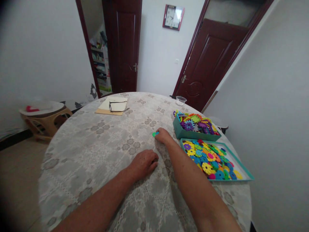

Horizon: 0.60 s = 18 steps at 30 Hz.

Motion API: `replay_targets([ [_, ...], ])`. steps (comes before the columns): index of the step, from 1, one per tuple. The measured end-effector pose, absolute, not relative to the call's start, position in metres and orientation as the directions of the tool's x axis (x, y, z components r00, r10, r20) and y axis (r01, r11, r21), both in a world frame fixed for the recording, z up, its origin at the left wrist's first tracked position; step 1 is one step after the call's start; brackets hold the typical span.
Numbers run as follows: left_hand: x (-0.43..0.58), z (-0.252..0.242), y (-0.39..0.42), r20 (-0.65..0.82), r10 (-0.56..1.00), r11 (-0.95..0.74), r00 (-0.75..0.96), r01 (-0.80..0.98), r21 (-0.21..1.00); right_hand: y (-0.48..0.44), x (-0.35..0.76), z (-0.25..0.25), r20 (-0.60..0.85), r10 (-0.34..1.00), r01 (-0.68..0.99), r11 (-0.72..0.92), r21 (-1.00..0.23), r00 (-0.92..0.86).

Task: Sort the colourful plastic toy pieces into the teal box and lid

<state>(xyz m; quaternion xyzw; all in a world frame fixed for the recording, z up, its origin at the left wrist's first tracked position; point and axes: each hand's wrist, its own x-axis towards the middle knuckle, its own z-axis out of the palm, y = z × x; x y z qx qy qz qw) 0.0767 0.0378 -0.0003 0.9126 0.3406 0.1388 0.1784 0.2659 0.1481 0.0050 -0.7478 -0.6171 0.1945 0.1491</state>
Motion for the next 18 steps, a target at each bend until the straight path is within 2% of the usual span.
replay_targets([
  [4, 0.077, -0.001, 0.039, 0.137, 0.674, -0.702, 0.726, 0.571, 0.426, 0.156, 0.267, 0.01, -0.219, 0.963, 0.851, -0.245, -0.464, 0.157],
  [7, 0.076, -0.002, 0.039, 0.132, 0.674, -0.7, 0.727, 0.571, 0.428, 0.157, 0.269, 0.012, -0.24, 0.96, 0.846, -0.248, -0.472, 0.148],
  [18, 0.076, -0.001, 0.039, 0.108, 0.681, -0.687, 0.724, 0.581, 0.437, 0.107, 0.261, 0.022, -0.032, 0.999, 0.907, -0.029, -0.419, 0.017],
])
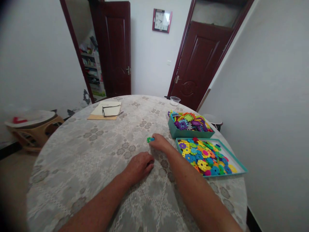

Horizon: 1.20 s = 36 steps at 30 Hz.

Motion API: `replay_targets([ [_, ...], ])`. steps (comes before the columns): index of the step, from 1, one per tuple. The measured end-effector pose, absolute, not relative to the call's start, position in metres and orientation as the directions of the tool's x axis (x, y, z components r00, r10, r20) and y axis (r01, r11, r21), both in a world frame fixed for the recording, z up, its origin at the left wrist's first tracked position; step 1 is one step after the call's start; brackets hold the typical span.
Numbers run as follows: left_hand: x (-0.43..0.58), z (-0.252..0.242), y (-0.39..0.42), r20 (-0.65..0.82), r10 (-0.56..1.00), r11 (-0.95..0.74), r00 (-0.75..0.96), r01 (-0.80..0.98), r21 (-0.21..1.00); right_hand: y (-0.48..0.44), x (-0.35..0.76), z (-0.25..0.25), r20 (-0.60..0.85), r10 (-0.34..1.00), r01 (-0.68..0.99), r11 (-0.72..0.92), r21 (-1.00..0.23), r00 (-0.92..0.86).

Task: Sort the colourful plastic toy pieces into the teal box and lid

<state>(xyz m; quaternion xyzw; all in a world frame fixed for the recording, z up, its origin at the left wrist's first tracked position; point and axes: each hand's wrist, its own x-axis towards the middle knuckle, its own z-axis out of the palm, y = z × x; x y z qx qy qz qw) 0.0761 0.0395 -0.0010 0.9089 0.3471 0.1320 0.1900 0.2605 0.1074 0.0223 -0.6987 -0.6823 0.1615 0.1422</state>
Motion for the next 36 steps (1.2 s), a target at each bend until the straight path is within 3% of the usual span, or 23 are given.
replay_targets([
  [8, 0.075, 0.0, 0.039, 0.121, 0.679, -0.689, 0.724, 0.571, 0.446, 0.037, 0.311, 0.059, 0.129, 0.992, 0.934, 0.033, -0.357, 0.014],
  [13, 0.076, 0.003, 0.038, 0.1, 0.689, -0.677, 0.717, 0.589, 0.442, -0.002, 0.369, 0.062, 0.237, 0.946, 0.974, -0.198, -0.112, 0.22],
  [16, 0.076, 0.004, 0.038, 0.089, 0.692, -0.672, 0.716, 0.594, 0.443, -0.019, 0.386, 0.06, 0.354, 0.893, 0.96, -0.273, -0.061, 0.277],
  [22, 0.076, 0.003, 0.039, 0.101, 0.695, -0.669, 0.712, 0.588, 0.455, -0.034, 0.339, 0.048, 0.538, 0.839, 0.968, 0.061, -0.244, 0.083],
  [24, 0.076, 0.001, 0.039, 0.112, 0.696, -0.667, 0.709, 0.582, 0.464, -0.04, 0.307, 0.037, 0.542, 0.839, 0.927, 0.238, -0.291, -0.045],
  [28, 0.074, -0.004, 0.04, 0.143, 0.71, -0.653, 0.689, 0.57, 0.499, -0.054, 0.257, 0.013, 0.485, 0.812, 0.828, 0.491, -0.269, -0.324],
  [32, 0.074, -0.004, 0.04, 0.16, 0.752, -0.606, 0.64, 0.575, 0.549, -0.059, 0.245, -0.002, 0.493, 0.762, 0.756, 0.595, -0.275, -0.42],
  [36, 0.081, 0.003, 0.04, 0.114, 0.836, -0.476, 0.536, 0.606, 0.637, -0.054, 0.253, -0.005, 0.45, 0.8, 0.764, 0.56, -0.322, -0.397],
])
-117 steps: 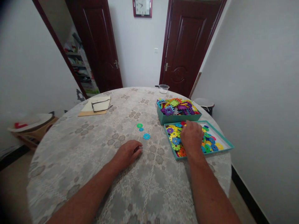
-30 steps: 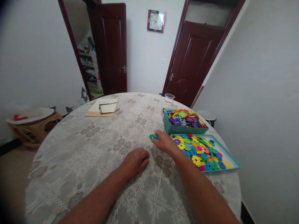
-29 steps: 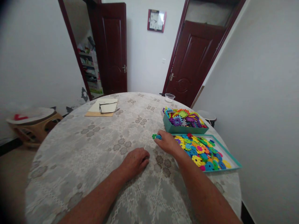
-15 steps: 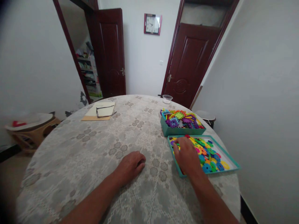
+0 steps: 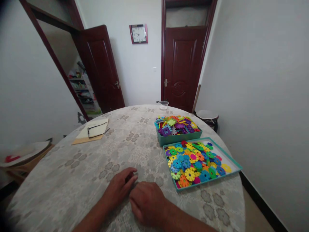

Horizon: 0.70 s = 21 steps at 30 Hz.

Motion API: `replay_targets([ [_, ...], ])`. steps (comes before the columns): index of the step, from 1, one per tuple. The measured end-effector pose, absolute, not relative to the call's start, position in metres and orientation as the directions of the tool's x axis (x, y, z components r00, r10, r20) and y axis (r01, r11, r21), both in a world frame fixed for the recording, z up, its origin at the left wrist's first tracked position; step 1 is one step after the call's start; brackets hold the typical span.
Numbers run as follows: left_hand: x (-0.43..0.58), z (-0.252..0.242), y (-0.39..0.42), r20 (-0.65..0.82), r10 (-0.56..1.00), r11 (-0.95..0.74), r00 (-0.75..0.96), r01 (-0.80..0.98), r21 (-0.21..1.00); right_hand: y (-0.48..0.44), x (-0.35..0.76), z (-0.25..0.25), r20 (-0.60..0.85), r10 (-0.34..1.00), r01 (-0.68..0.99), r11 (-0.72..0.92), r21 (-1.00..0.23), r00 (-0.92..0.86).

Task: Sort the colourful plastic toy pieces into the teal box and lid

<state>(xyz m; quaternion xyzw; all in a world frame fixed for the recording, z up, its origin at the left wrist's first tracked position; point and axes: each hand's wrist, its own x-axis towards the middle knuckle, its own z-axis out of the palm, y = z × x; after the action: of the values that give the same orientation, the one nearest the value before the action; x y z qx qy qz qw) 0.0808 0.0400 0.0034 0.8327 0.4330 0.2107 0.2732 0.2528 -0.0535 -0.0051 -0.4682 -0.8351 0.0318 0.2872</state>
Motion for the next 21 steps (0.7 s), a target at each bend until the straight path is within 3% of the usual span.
replay_targets([
  [6, 0.103, 0.028, 0.062, -0.001, 0.858, -0.358, 0.513, 0.6, 0.716, -0.048, 0.259, -0.005, 0.399, 0.83, 0.735, 0.541, -0.409, -0.389],
  [12, 0.161, 0.059, 0.104, -0.106, 0.905, -0.107, 0.412, 0.464, 0.88, -0.046, 0.259, -0.011, 0.404, 0.82, 0.714, 0.56, -0.42, -0.405],
  [21, 0.264, 0.072, 0.153, -0.25, 0.912, 0.067, 0.324, 0.484, 0.872, -0.041, 0.267, -0.007, 0.365, 0.847, 0.74, 0.521, -0.425, -0.387],
])
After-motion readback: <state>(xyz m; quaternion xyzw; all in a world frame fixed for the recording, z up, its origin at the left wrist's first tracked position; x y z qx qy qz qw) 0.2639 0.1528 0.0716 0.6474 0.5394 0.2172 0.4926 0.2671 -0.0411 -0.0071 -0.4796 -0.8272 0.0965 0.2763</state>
